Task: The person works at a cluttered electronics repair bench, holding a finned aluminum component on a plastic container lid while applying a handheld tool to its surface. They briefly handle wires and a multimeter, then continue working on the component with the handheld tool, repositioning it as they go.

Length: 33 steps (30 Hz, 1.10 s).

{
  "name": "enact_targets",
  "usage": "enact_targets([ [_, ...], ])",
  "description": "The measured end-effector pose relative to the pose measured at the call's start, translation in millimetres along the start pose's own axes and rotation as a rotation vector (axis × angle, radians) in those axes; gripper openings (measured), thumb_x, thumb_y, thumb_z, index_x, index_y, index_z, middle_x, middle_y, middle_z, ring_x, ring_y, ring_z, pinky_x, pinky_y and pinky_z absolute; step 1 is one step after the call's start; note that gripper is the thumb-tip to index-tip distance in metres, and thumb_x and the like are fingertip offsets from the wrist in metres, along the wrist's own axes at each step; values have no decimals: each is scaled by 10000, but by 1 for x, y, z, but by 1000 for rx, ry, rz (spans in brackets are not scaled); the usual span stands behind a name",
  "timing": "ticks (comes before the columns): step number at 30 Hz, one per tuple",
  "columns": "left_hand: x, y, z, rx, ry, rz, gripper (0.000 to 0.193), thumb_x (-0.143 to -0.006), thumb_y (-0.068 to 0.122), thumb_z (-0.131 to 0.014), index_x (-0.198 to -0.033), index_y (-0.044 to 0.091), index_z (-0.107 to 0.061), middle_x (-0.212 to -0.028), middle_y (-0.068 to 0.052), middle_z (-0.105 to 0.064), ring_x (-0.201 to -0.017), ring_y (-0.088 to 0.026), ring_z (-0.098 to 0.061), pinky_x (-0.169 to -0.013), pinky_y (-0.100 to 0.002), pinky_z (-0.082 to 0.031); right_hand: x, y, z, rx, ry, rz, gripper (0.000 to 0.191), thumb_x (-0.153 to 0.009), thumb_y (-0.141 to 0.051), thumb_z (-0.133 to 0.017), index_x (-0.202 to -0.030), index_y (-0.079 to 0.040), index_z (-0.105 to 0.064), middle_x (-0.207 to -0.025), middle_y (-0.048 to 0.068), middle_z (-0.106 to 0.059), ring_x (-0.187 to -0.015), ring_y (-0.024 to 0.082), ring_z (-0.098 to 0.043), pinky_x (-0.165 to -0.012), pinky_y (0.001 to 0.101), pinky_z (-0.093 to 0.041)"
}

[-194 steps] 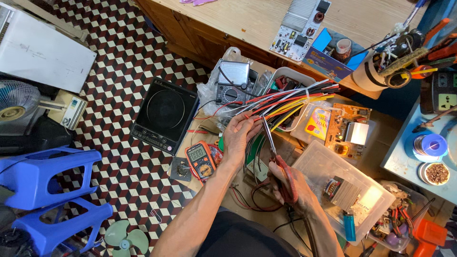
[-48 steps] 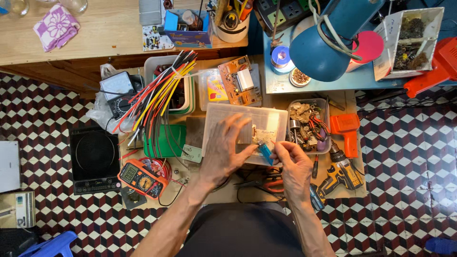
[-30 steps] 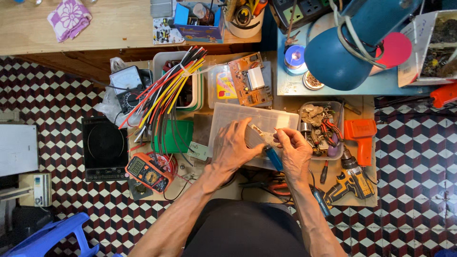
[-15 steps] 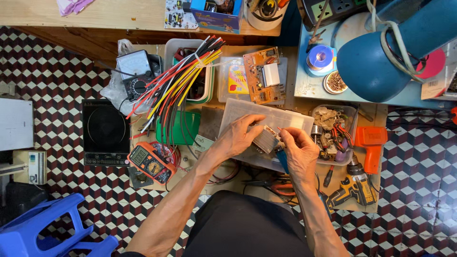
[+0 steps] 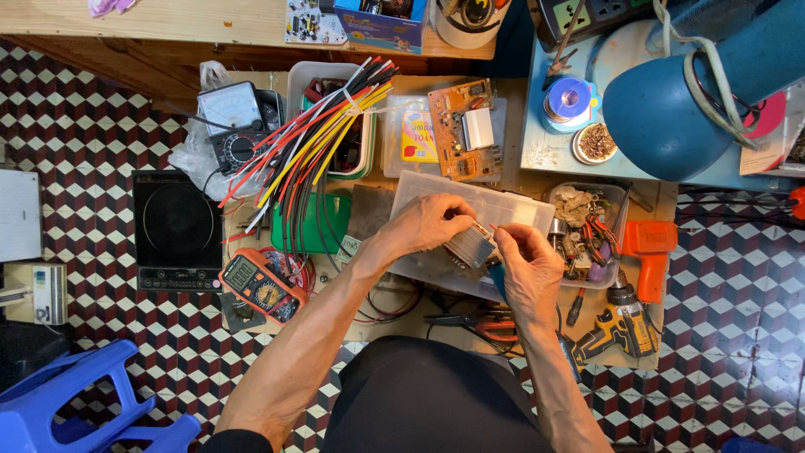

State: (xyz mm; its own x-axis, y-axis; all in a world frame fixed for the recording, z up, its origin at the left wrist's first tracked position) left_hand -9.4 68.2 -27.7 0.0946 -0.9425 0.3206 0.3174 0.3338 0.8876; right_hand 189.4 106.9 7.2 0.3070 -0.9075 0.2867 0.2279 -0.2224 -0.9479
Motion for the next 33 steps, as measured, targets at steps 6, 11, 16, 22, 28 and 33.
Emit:
enact_targets([
  [6,-22,-2,14,-48,-133,-117,308,-921,292,-592,-1030,74,-780,-945,-91,-794,-871,-209,-755,-790,-338,-562,0,1,-6,52,15,36,146,-981,-133,-718,-1044,-2,-738,-888,-8,-707,-796,37,-611,-716,195,-489],
  [11,-29,-1,25,-85,-224,66,341,-899,331,-608,-1043,73,-778,-813,-132,-740,-695,-217,-676,-638,-374,-524,2,0,-9,127,26,36,146,-980,-140,-707,-1037,-7,-730,-860,-19,-686,-765,38,-595,-689,195,-493],
  [16,-30,0,24,-140,-249,87,356,-879,346,-615,-1047,80,-780,-740,-100,-743,-612,-173,-666,-607,-351,-533,0,4,-11,128,55,15,138,-980,-144,-706,-1026,-15,-727,-852,-20,-683,-744,42,-582,-669,196,-483],
  [22,-29,2,17,-96,-122,-150,351,-897,347,-632,-1079,79,-766,-934,-114,-782,-848,-222,-746,-759,-347,-563,-5,16,-9,5,75,0,139,-980,-139,-712,-1035,-12,-715,-885,-11,-695,-788,38,-614,-712,184,-498],
  [28,-30,3,2,-145,-169,-184,304,-818,301,-731,-1007,69,-779,-925,-104,-795,-863,-210,-767,-770,-338,-591,-9,23,-8,-57,74,19,141,-988,-131,-706,-1038,1,-705,-902,4,-702,-809,42,-634,-723,186,-501],
  [33,-35,2,1,-88,-204,-170,320,-801,312,-771,-1004,64,-772,-916,-80,-796,-860,-178,-772,-767,-313,-601,-11,21,-8,-21,99,6,153,-988,-142,-704,-1035,3,-713,-887,17,-713,-783,50,-628,-702,193,-498],
])
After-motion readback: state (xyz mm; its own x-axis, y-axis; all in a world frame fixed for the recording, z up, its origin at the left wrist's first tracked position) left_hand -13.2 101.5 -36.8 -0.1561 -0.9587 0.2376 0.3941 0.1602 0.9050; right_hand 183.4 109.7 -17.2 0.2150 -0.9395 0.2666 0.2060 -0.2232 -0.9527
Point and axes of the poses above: each hand's wrist, its own x-axis away from the middle knuckle, its own z-axis out of the back of the hand, y = z × x, the point moved 1 cm from there along -x, towards the middle knuckle
